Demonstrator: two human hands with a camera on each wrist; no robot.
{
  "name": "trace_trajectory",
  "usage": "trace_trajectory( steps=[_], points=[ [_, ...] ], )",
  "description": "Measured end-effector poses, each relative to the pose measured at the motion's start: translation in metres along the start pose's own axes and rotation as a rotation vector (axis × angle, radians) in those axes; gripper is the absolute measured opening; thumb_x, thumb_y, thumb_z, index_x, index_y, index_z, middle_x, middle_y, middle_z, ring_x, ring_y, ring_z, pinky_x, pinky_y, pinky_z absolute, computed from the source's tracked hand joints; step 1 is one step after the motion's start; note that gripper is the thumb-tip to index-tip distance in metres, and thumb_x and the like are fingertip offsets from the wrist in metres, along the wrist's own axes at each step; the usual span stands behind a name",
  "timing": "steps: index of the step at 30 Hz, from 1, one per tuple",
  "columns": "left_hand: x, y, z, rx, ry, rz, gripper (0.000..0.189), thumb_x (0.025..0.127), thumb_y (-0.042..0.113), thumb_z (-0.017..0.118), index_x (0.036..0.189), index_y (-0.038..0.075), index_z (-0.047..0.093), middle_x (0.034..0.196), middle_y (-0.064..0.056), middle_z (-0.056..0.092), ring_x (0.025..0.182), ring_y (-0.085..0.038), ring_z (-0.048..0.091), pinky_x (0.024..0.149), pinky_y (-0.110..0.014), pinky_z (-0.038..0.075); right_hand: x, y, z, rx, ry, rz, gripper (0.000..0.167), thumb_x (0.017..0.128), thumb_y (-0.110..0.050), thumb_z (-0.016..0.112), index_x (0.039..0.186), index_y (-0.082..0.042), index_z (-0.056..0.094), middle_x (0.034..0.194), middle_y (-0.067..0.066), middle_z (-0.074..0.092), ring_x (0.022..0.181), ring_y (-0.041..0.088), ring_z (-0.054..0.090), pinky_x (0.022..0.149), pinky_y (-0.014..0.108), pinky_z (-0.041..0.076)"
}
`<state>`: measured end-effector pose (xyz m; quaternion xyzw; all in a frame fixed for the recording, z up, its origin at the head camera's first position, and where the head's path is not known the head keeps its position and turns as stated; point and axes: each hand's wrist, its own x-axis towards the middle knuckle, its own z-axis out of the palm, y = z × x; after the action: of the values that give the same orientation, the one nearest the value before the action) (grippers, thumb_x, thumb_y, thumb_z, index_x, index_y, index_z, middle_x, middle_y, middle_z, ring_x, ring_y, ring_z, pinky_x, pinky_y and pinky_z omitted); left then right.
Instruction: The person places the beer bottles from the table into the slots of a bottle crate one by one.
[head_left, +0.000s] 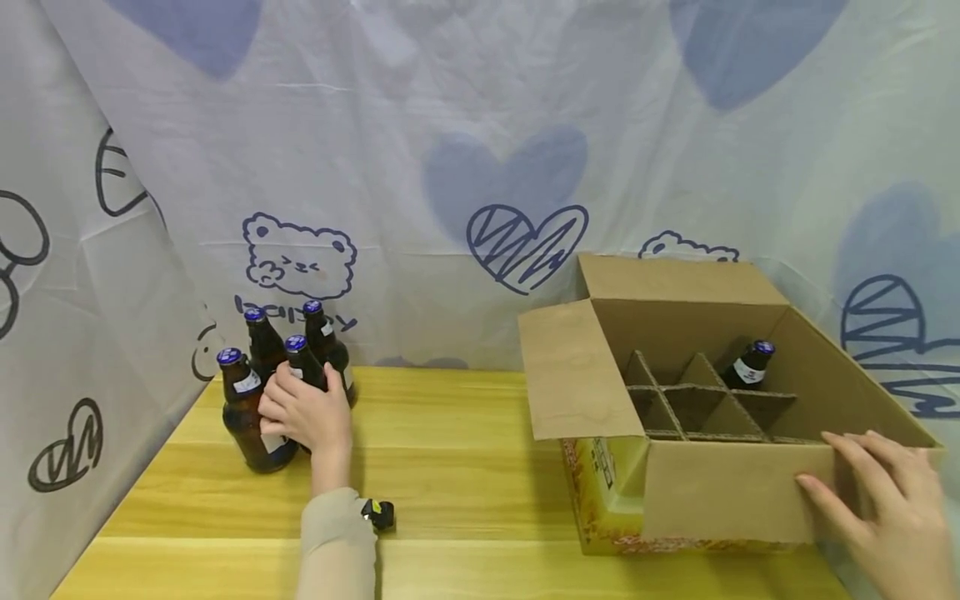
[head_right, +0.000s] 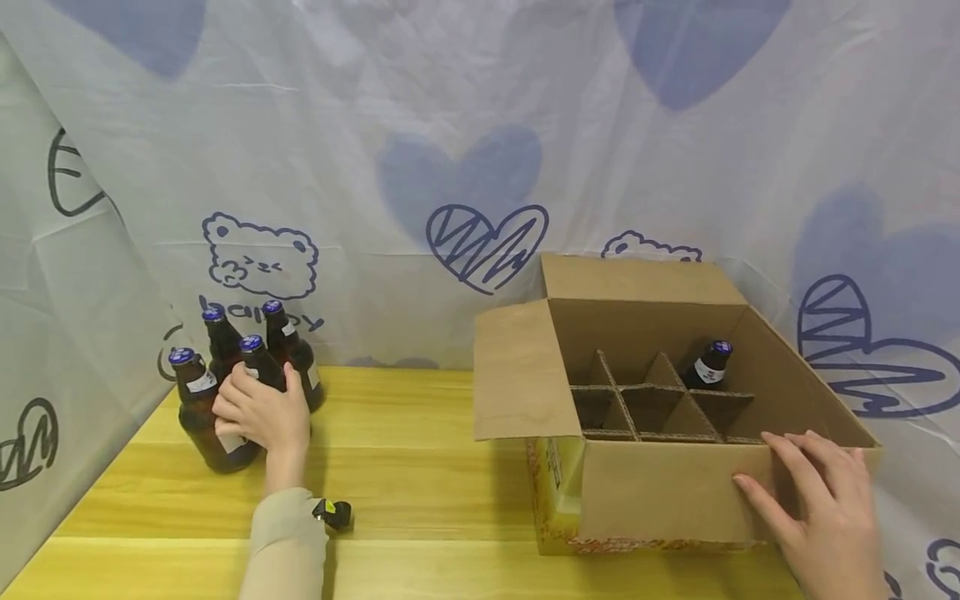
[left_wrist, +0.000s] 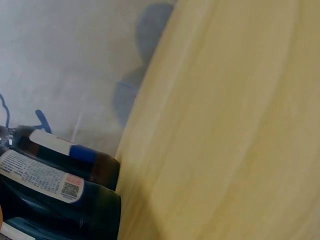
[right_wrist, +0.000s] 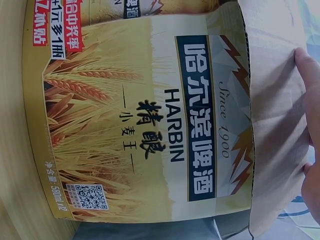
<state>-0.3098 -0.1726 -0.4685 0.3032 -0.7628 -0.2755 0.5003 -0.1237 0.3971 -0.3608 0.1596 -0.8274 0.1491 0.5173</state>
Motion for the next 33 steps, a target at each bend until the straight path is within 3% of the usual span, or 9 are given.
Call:
trace_trajectory(
  steps=[5, 11, 17, 23, 29, 33],
  points=[
    [0.001, -0.004, 0.004, -0.019, 0.032, 0.039, 0.055, 0.09, 0.042, 0.064, 0.127, 0.005, 0.047, 0.121, -0.019, 0.049, 0.109, -0.043, 0.036, 0.087, -0.058, 0.019, -0.002, 0.002, 0.001, 0.003, 0.001, 0.003, 0.076, 0.086, -0.067, 0.055, 0.101, 0.006, 0.069, 0.099, 0.03, 0.059, 0.132, 0.004, 0.043, 0.115, 0.046, 0.026],
    [0.006, -0.001, -0.003, -0.006, -0.072, 0.056, 0.055, 0.093, 0.042, 0.06, 0.127, 0.001, 0.044, 0.12, -0.023, 0.045, 0.109, -0.044, 0.033, 0.088, -0.058, 0.018, -0.002, 0.001, 0.001, 0.009, 0.0, -0.001, 0.076, 0.086, -0.067, 0.054, 0.1, 0.007, 0.068, 0.098, 0.03, 0.059, 0.132, 0.001, 0.041, 0.115, 0.041, 0.026],
    [0.01, 0.001, -0.01, 0.0, -0.151, 0.103, 0.059, 0.093, 0.041, 0.06, 0.127, -0.003, 0.042, 0.118, -0.026, 0.044, 0.108, -0.046, 0.032, 0.088, -0.06, 0.018, 0.005, -0.005, 0.001, 0.023, 0.046, -0.026, 0.074, 0.087, -0.064, 0.055, 0.097, 0.007, 0.068, 0.094, 0.031, 0.058, 0.127, 0.01, 0.049, 0.112, 0.029, 0.025],
    [0.01, -0.001, -0.014, 0.021, -0.16, 0.22, 0.057, 0.091, 0.037, 0.064, 0.124, -0.005, 0.044, 0.115, -0.027, 0.046, 0.102, -0.046, 0.034, 0.086, -0.06, 0.02, 0.008, -0.009, 0.0, 0.029, 0.062, -0.031, 0.073, 0.088, -0.064, 0.055, 0.096, 0.008, 0.068, 0.093, 0.031, 0.058, 0.127, 0.009, 0.05, 0.112, 0.025, 0.025],
    [0.013, 0.003, -0.022, 0.005, -0.157, 0.344, 0.057, 0.089, 0.035, 0.067, 0.121, -0.008, 0.046, 0.112, -0.028, 0.046, 0.1, -0.045, 0.036, 0.086, -0.061, 0.02, 0.005, -0.008, -0.003, 0.01, 0.004, -0.01, 0.075, 0.087, -0.065, 0.054, 0.099, 0.008, 0.068, 0.096, 0.031, 0.058, 0.128, 0.014, 0.049, 0.115, 0.033, 0.025],
    [0.018, 0.011, -0.028, -0.015, -0.2, 0.411, 0.057, 0.09, 0.036, 0.066, 0.119, -0.009, 0.046, 0.111, -0.028, 0.047, 0.099, -0.045, 0.036, 0.086, -0.061, 0.019, 0.003, -0.005, -0.003, 0.004, -0.018, 0.004, 0.076, 0.087, -0.066, 0.054, 0.1, 0.007, 0.068, 0.098, 0.03, 0.058, 0.129, 0.017, 0.049, 0.115, 0.036, 0.025]
  ],
)
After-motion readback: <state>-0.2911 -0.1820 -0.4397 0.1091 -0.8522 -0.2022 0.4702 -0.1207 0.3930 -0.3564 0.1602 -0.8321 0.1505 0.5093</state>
